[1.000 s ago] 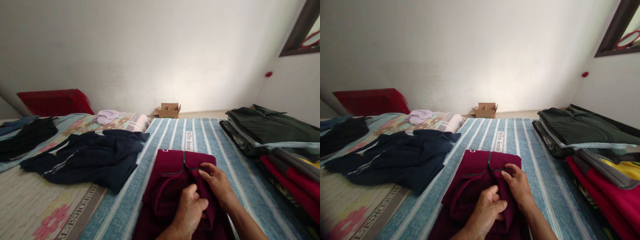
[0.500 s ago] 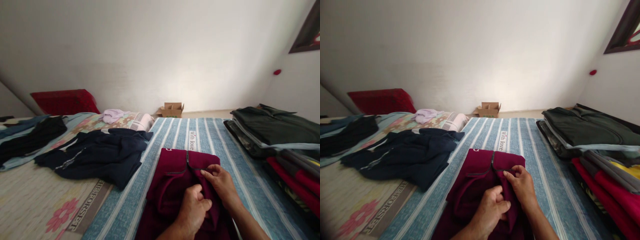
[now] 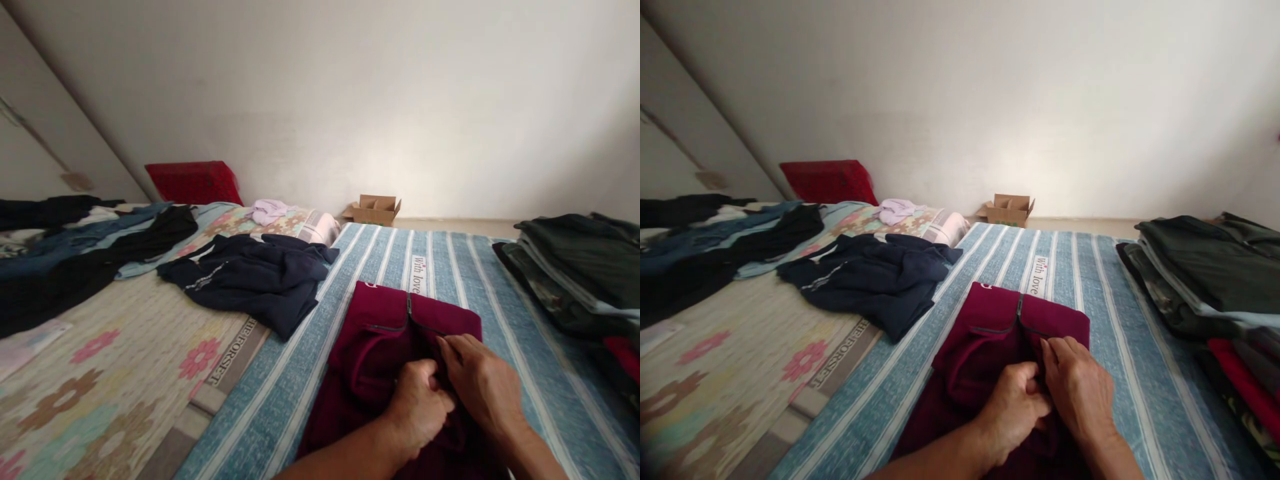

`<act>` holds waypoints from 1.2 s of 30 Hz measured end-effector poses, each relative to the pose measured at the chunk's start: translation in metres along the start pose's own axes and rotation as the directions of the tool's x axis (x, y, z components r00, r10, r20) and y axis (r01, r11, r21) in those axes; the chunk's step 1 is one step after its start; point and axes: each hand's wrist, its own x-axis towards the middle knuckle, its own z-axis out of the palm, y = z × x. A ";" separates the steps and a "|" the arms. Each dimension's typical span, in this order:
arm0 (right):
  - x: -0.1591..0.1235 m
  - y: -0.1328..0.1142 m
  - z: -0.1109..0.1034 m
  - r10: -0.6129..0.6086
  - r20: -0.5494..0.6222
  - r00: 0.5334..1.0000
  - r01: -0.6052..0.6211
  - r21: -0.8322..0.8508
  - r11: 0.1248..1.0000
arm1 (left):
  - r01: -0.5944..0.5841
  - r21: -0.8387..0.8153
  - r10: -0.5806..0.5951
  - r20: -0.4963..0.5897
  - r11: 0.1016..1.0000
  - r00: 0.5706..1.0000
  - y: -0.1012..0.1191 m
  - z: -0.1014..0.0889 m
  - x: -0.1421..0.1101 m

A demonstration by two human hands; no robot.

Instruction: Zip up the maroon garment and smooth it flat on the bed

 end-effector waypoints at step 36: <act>0.007 -0.020 -0.013 0.151 0.208 0.966 -0.134 -0.093 0.987 | -0.191 0.416 0.184 0.056 0.889 0.981 -0.003 -0.005 0.000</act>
